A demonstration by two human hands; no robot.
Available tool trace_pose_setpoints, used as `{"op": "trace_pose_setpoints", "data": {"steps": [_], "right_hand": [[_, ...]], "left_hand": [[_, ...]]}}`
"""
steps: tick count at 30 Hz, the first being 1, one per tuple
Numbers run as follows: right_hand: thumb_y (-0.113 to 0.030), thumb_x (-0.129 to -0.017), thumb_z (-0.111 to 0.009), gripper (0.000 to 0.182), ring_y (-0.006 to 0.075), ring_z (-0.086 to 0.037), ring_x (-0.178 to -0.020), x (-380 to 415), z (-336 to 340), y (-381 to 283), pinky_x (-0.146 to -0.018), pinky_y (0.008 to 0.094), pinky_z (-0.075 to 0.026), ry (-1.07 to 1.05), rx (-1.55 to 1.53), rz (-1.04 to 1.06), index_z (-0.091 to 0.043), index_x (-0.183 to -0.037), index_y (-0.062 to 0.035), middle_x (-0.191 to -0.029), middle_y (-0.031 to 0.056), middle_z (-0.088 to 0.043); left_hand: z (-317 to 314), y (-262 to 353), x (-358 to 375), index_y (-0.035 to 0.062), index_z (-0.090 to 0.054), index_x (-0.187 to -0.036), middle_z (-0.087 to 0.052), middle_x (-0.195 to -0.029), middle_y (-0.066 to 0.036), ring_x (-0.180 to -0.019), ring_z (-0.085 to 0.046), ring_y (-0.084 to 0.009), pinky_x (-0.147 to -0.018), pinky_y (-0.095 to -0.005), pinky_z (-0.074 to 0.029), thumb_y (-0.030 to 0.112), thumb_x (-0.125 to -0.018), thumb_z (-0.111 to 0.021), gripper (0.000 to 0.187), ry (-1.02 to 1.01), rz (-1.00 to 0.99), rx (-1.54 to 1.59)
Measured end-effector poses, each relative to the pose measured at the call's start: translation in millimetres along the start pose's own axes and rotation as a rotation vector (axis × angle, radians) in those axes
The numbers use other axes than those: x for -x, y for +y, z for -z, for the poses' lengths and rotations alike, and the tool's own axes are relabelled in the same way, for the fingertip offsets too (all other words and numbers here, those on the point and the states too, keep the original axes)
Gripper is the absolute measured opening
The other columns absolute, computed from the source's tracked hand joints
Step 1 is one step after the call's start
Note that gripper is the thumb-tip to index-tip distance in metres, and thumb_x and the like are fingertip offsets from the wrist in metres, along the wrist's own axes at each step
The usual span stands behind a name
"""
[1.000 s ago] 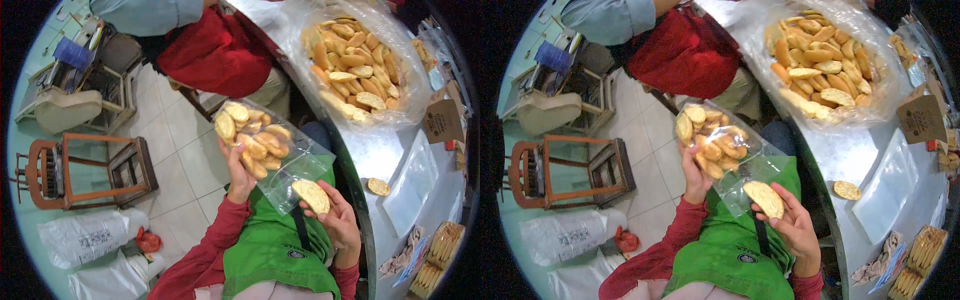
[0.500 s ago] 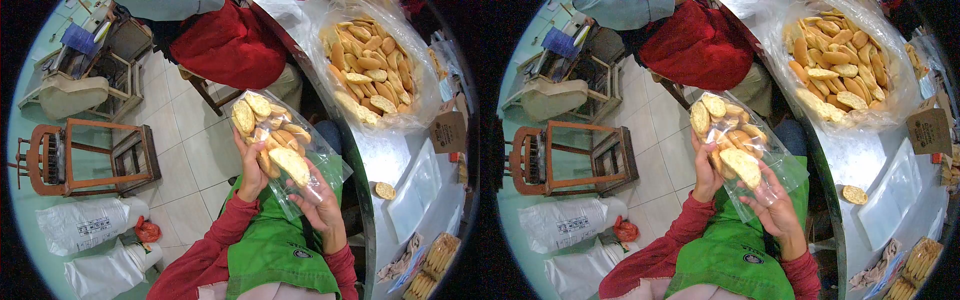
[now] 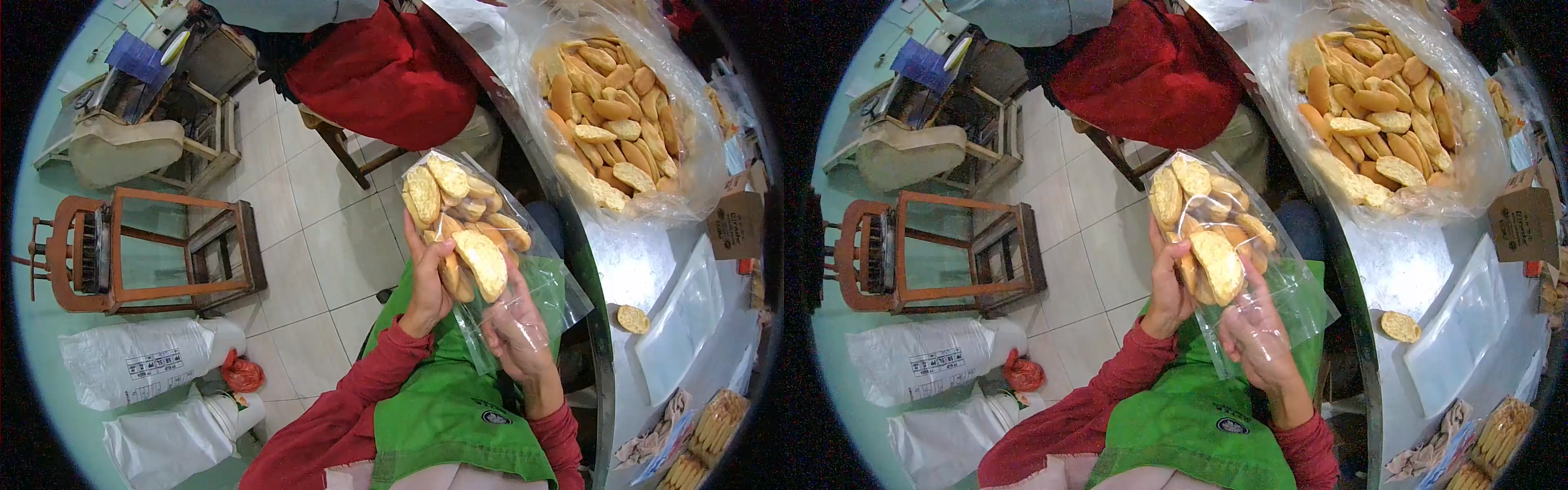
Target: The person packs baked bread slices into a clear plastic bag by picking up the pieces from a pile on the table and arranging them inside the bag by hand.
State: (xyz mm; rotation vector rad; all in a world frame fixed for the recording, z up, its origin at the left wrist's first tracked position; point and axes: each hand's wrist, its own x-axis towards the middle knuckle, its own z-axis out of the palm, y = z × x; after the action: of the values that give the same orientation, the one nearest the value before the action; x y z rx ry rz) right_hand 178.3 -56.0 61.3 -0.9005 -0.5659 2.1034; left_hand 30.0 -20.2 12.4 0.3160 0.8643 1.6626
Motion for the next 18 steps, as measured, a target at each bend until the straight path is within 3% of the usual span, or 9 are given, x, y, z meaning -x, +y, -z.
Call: {"op": "trace_pose_setpoints", "data": {"steps": [6, 18], "right_hand": [[-0.005, -0.092, -0.054, 0.067, 0.0022, -0.04, -0.053, -1.9, -4.9, 5.9, -0.043, 0.0159, -0.033, 0.091, 0.111, 0.091, -0.019, -0.148, -0.0101, -0.141, 0.0138, -0.044], [-0.008, -0.094, -0.053, 0.061, 0.0003, -0.039, -0.054, -1.3, -11.5, 16.4, -0.044, 0.0146, -0.033, 0.149, 0.292, 0.236, -0.022, -0.147, -0.006, -0.143, 0.0145, -0.041]], "left_hand": [[-1.2, -2.3, 1.6, 0.015, 0.001, -0.151, -0.021, -0.15, -0.014, -0.134, -0.033, -0.0286, -0.11, -0.0387, -0.031, 0.006, -0.082, -0.05, 0.086, -0.006, 0.016, 0.003], [4.1, -3.6, 11.5, 0.0153, 0.002, -0.151, -0.021, -0.15, -0.014, -0.135, -0.032, -0.0288, -0.11, -0.0392, -0.032, 0.007, -0.083, -0.052, 0.087, -0.066, 0.003, -0.011]]}}
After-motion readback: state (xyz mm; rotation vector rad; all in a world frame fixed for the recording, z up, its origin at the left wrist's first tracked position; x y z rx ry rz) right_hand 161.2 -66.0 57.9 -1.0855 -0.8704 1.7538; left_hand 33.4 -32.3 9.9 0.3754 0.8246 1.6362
